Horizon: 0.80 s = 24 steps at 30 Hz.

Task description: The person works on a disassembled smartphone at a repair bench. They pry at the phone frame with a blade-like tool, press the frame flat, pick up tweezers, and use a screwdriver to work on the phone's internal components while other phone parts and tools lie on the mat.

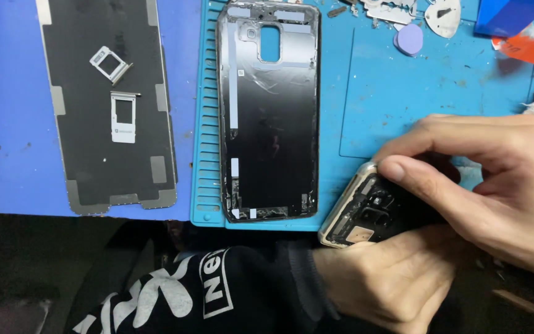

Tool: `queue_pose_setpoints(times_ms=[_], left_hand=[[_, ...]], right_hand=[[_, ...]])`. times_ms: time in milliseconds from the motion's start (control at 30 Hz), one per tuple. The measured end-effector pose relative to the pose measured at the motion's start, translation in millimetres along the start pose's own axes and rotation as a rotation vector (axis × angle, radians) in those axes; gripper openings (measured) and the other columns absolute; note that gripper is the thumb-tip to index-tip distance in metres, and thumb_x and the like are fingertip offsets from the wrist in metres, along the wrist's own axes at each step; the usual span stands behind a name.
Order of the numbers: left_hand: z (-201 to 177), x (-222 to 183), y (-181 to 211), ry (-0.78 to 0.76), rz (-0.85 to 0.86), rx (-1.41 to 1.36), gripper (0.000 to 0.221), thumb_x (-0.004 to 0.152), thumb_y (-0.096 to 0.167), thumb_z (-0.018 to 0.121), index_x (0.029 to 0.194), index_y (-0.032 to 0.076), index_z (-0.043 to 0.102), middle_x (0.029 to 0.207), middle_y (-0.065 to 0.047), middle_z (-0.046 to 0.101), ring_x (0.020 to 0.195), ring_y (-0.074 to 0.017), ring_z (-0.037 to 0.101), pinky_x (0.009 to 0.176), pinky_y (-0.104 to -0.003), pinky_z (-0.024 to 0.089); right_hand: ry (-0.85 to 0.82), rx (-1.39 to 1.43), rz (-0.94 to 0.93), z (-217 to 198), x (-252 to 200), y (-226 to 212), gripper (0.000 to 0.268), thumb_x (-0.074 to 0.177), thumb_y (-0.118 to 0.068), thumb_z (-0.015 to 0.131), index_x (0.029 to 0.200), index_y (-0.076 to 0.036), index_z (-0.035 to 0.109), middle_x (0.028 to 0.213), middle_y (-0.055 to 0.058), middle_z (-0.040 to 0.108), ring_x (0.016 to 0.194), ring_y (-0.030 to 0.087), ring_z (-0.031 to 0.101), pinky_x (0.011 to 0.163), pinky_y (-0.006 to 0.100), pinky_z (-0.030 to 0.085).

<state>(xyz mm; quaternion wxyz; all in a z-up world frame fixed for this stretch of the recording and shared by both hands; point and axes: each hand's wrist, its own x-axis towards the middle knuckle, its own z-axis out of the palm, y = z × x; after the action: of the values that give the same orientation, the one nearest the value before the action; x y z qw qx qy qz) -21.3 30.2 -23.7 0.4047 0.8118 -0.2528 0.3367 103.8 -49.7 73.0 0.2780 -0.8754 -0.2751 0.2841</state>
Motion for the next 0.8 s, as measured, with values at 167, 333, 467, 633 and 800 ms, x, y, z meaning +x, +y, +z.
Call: queue_pose_setpoints(times_ms=[167,333,467,633,800], left_hand=[[4,-4,5,-0.015,-0.038,-0.073,0.028,0.096,0.0,0.067,0.115,-0.017,0.077,0.123,-0.029,0.075,0.121,-0.0389,0.077,0.117,-0.04,0.058],[3,-2,5,-0.004,-0.054,-0.044,0.026,0.098,-0.001,0.068,0.118,-0.015,0.077,0.123,-0.027,0.075,0.119,-0.0378,0.077,0.116,-0.038,0.059],[2,-1,4,-0.01,-0.041,-0.019,0.024,0.093,-0.001,0.07,0.111,-0.014,0.078,0.116,-0.027,0.075,0.108,-0.0383,0.076,0.109,-0.038,0.061],[6,-3,7,-0.013,-0.093,-0.112,0.028,0.092,-0.004,0.07,0.116,-0.018,0.076,0.123,-0.031,0.074,0.119,-0.0425,0.076,0.116,-0.042,0.059],[2,-3,13,-0.003,-0.191,-0.144,0.027,0.096,-0.012,0.073,0.122,-0.02,0.073,0.126,-0.03,0.074,0.122,-0.0423,0.076,0.115,-0.041,0.06]], right_hand=[[-0.02,0.008,-0.009,-3,-4,7,0.013,0.082,0.0,0.069,0.087,-0.002,0.08,0.072,0.005,0.081,0.051,0.011,0.067,0.047,0.021,0.052],[-0.057,0.088,0.075,-4,-4,11,0.027,0.091,-0.01,0.058,0.088,-0.002,0.084,0.078,0.005,0.086,0.058,0.012,0.077,0.056,0.024,0.059],[0.012,0.001,-0.012,4,4,-1,0.007,0.083,0.0,0.072,0.081,0.001,0.079,0.071,0.006,0.078,0.051,0.012,0.062,0.047,0.022,0.05],[-0.02,0.005,-0.008,2,0,5,0.016,0.082,0.002,0.067,0.092,0.0,0.08,0.076,0.007,0.08,0.06,0.013,0.069,0.054,0.023,0.056],[-0.028,0.079,0.03,3,-1,14,0.019,0.081,0.001,0.065,0.091,-0.001,0.082,0.072,0.008,0.079,0.059,0.014,0.067,0.057,0.023,0.054]])
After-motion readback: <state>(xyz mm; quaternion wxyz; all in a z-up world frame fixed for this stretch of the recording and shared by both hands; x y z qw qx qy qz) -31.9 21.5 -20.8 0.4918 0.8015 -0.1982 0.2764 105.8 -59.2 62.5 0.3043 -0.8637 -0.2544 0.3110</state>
